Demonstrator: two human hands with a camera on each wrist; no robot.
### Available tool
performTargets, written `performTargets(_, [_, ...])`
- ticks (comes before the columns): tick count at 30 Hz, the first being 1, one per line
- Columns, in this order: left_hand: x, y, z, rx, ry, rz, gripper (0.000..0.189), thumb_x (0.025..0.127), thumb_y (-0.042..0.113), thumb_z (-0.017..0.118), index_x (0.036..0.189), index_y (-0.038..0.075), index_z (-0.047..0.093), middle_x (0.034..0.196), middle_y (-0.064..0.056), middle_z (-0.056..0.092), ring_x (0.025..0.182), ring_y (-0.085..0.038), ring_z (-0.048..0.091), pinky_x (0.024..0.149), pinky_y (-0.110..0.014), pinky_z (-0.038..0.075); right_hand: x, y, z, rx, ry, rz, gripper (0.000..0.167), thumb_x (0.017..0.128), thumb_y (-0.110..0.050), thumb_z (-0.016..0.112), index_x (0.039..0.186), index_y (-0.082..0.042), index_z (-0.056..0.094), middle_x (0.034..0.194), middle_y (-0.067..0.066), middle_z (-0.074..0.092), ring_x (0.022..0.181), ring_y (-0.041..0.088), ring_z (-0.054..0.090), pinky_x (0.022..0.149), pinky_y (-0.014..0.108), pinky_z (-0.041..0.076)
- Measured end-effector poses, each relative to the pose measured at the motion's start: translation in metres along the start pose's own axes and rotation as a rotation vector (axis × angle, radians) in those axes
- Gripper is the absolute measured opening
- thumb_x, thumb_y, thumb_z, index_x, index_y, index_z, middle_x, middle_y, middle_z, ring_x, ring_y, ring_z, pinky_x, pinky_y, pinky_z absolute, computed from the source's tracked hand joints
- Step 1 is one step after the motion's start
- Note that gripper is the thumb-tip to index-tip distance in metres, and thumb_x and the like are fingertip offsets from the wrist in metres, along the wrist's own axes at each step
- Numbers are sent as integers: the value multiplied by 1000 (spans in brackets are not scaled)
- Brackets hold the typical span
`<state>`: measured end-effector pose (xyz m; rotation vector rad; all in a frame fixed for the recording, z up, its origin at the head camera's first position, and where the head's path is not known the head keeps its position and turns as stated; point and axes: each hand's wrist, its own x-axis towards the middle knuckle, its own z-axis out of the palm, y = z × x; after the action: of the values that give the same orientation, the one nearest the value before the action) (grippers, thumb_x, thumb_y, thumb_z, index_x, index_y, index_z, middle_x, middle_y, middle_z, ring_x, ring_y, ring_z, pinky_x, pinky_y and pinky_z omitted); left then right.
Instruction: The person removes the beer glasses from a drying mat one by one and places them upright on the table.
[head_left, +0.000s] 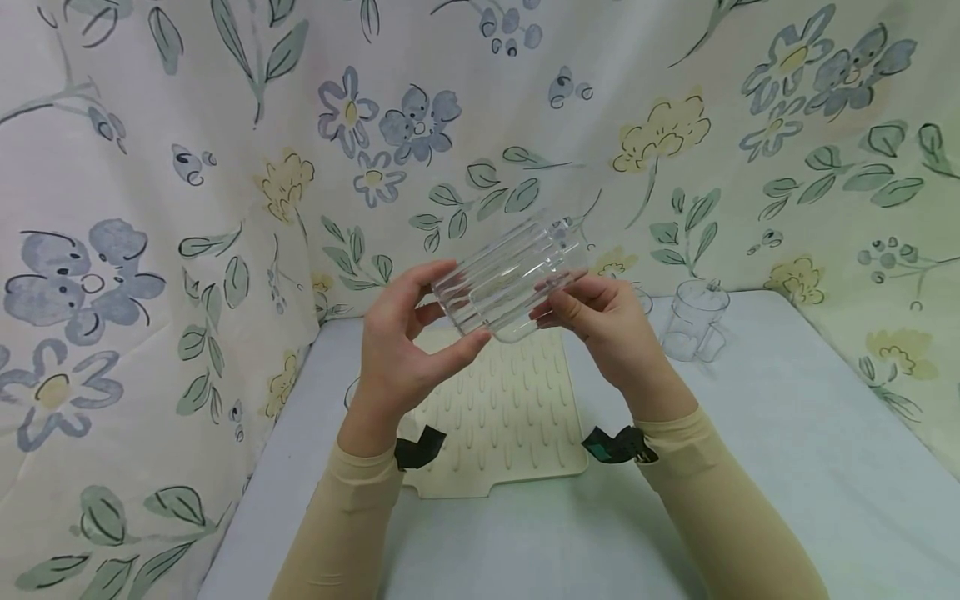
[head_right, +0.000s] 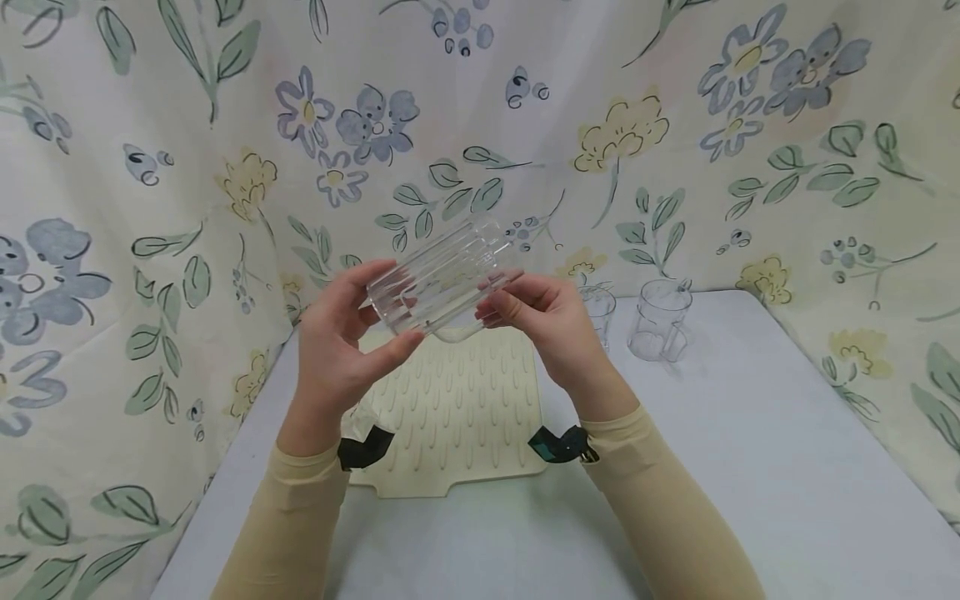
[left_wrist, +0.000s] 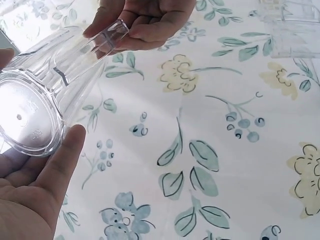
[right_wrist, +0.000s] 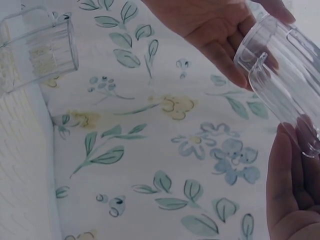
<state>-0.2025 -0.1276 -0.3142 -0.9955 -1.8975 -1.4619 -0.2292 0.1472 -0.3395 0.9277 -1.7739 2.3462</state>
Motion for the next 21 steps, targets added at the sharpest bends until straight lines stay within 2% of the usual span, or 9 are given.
performTargets(12, [0,0,-2,6,-29,-15,75,84,13,91,152,-1,61,146,-8,70,126,-28,70,108,-40,64,-2,-3,1,-7,12,-6,18,108,-3,71,111,-12,86,117,2,77,101,17,81,94,33,68])
performTargets(21, [0,-1,-5,-3,-42,5,76,83,13,92,151,-3,61,144,-9,70,125,-29,71,109,-38,64,-2,-5,0,-7,12,-19,18,107,-1,72,111,-11,86,113,2,78,100,18,82,93,34,68])
